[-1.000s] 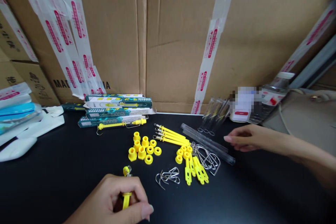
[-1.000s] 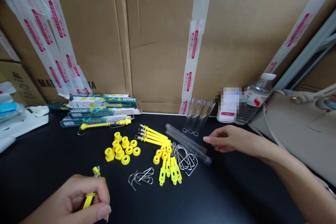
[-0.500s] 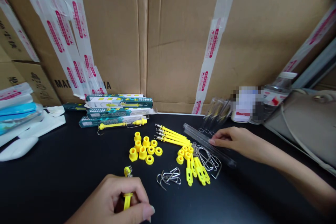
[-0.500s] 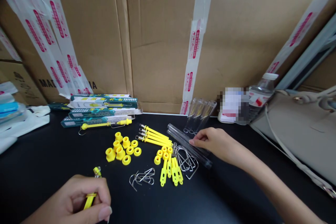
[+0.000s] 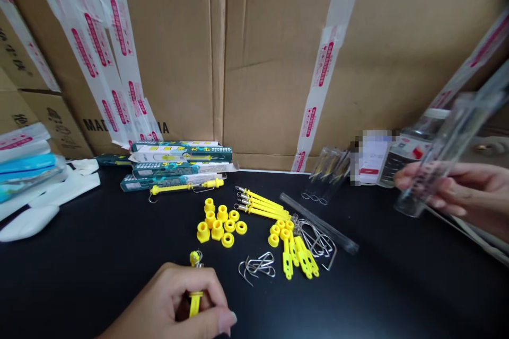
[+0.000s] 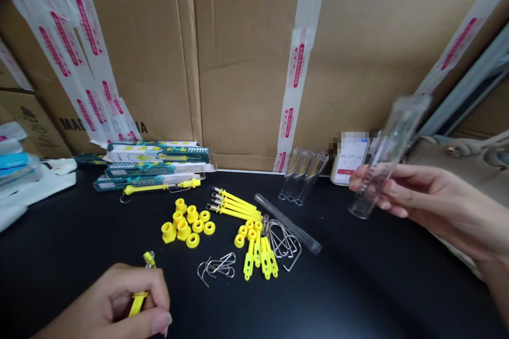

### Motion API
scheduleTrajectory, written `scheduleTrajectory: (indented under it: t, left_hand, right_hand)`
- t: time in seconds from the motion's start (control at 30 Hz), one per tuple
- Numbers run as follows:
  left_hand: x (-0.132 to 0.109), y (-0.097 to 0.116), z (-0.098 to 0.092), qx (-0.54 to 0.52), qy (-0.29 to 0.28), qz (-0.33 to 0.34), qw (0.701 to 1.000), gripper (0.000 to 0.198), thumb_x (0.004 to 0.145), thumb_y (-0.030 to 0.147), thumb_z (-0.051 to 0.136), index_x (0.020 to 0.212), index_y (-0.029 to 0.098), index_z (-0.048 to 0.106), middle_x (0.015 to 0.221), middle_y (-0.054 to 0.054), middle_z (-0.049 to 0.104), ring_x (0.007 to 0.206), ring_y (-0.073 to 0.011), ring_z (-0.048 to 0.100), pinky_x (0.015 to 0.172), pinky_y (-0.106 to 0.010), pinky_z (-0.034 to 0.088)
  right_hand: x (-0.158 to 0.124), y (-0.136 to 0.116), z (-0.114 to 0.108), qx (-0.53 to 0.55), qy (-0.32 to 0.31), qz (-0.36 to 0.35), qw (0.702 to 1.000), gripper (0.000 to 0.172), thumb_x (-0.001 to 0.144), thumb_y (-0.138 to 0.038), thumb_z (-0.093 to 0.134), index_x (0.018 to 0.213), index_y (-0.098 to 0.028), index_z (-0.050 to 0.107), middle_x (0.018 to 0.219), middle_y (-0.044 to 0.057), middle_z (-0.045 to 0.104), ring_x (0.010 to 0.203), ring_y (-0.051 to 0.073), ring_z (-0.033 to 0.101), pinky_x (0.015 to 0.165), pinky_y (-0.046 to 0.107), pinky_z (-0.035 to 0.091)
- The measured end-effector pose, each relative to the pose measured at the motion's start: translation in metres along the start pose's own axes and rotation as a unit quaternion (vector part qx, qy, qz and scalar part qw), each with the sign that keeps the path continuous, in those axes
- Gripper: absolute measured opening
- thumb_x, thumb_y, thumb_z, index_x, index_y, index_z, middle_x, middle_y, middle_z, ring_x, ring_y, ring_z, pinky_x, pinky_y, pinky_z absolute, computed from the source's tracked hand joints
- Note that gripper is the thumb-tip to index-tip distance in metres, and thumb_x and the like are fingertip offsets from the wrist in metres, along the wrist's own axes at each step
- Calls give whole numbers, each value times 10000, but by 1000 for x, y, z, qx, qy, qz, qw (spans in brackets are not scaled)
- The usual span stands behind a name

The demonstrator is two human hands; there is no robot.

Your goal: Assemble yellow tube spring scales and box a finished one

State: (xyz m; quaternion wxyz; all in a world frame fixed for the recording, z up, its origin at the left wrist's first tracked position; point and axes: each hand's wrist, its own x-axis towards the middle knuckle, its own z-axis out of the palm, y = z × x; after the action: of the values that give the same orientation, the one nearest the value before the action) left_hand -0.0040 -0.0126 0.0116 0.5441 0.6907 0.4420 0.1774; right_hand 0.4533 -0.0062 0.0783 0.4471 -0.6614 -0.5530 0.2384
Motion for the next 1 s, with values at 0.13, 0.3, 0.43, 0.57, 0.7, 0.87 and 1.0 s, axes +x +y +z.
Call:
scheduleTrajectory:
  t: [0.13,0.3,0.43,0.57,0.7,0.87,1.0]
  left_hand:
    - [0,0,0,2,1,-2,1000,303,845,470,673,704,201,667,496,47,553,502,-108,453,527,-224,367]
    - [0,-1,1,-1,1,-7,1000,313,838,488,672,706,204,661,491,51,538,511,-116,464,549,-238,387]
    - [1,-3,1,-7,4,-2,1000,296,841,470,685,706,207,670,495,48,558,497,-112,466,539,-229,412]
    - [0,-2,0,-4,2,3,1000,288,852,450,694,708,200,693,492,43,569,505,-113,486,550,-214,446]
    - [-1,4,0,-15,-2,-14,1000,279,831,441,713,695,203,662,502,59,534,494,-105,466,547,-211,437]
    - [-1,6,1,-13,2,-14,1000,267,837,425,694,694,205,650,502,61,535,477,-97,450,542,-214,424]
    - [-1,5,2,-33,2,-17,999,272,827,440,701,700,204,652,500,60,538,485,-101,461,540,-218,422]
  right_hand:
    - [4,1,10,6,-91,37,995,519,546,-692,919,813,-255,836,945,160,805,788,298,733,631,350,628]
    - [10,4,33,-29,-129,61,989,541,630,-643,889,939,-207,802,979,153,825,924,339,783,789,386,681]
    - [20,23,41,-19,-120,49,991,539,580,-618,904,931,-232,769,1033,135,822,979,353,784,799,392,685]
    - [24,33,48,-18,-130,45,990,482,637,-588,885,920,-223,748,929,124,828,918,349,799,775,400,686]
    - [23,32,52,-19,-145,46,988,460,689,-567,859,960,-219,728,949,130,830,947,348,801,790,395,684]
    - [21,36,49,-42,-165,51,984,445,675,-538,854,973,-240,712,1014,146,834,996,353,800,801,374,682]
    - [12,38,35,-108,-150,37,982,433,612,-533,882,935,-264,776,930,147,845,907,361,819,712,352,693]
